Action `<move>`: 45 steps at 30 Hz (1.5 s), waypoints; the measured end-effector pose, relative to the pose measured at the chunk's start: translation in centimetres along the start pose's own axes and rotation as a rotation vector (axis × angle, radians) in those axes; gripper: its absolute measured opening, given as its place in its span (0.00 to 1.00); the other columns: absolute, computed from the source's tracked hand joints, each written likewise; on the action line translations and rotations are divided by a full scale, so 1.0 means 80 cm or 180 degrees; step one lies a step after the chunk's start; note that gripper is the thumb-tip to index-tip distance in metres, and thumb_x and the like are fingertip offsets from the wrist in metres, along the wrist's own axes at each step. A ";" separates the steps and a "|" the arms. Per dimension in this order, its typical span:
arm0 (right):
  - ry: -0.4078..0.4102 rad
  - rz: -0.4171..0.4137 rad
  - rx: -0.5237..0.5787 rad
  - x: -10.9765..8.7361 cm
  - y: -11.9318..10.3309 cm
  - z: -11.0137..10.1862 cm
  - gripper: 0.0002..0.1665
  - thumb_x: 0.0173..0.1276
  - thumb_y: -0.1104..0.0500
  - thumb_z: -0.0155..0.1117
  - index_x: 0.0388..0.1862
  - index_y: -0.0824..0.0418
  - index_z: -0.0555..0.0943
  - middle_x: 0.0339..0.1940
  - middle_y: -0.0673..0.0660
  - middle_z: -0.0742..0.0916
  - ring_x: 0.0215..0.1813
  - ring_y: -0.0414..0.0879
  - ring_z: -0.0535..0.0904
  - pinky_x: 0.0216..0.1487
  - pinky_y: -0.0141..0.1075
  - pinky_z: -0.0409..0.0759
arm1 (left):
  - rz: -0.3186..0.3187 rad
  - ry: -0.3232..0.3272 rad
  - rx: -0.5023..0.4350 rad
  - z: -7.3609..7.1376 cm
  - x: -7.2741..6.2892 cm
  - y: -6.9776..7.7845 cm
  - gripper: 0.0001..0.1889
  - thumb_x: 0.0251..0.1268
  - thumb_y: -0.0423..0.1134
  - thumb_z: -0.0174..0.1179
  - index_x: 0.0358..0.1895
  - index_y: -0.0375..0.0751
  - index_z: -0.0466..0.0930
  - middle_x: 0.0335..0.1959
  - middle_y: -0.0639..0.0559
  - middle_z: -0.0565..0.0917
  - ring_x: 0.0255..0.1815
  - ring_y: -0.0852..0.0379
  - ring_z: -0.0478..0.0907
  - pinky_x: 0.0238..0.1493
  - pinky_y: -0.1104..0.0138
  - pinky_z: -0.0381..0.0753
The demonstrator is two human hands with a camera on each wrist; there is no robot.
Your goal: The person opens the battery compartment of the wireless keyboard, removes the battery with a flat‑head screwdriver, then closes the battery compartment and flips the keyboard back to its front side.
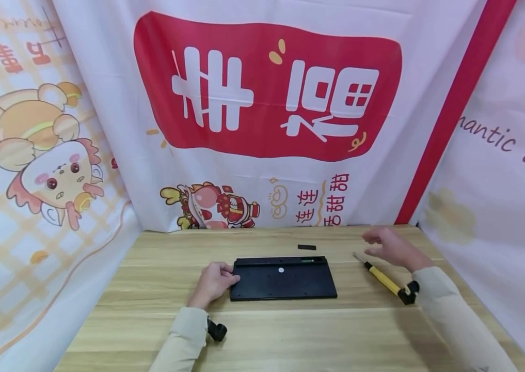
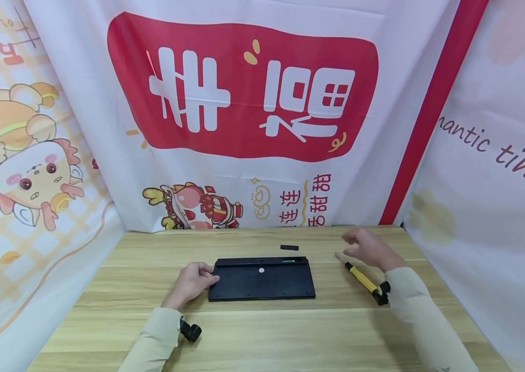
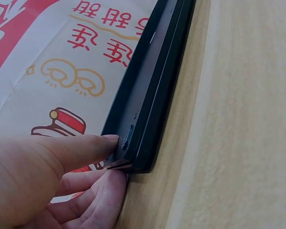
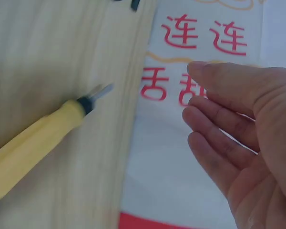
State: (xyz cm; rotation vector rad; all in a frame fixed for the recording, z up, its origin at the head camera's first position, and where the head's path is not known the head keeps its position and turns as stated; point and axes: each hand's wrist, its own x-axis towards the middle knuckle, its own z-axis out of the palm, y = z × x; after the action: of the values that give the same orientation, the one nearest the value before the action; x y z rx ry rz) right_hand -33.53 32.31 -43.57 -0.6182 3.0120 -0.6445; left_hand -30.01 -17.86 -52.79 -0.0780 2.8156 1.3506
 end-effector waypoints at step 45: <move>0.0145 0.0308 0.0236 -0.035 0.028 0.053 0.04 0.68 0.60 0.72 0.35 0.58 0.84 0.30 0.49 0.86 0.33 0.43 0.78 0.38 0.37 0.78 | 0.0040 -0.0001 0.0023 -0.001 -0.004 -0.001 0.15 0.63 0.40 0.76 0.49 0.36 0.88 0.34 0.51 0.90 0.34 0.59 0.83 0.39 0.66 0.82</move>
State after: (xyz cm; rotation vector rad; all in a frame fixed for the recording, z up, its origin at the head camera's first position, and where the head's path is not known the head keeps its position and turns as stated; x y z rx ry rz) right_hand -31.45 33.58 -48.54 -0.4578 3.0203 -0.7711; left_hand -29.70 -17.97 -52.82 -0.0601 2.8252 1.3427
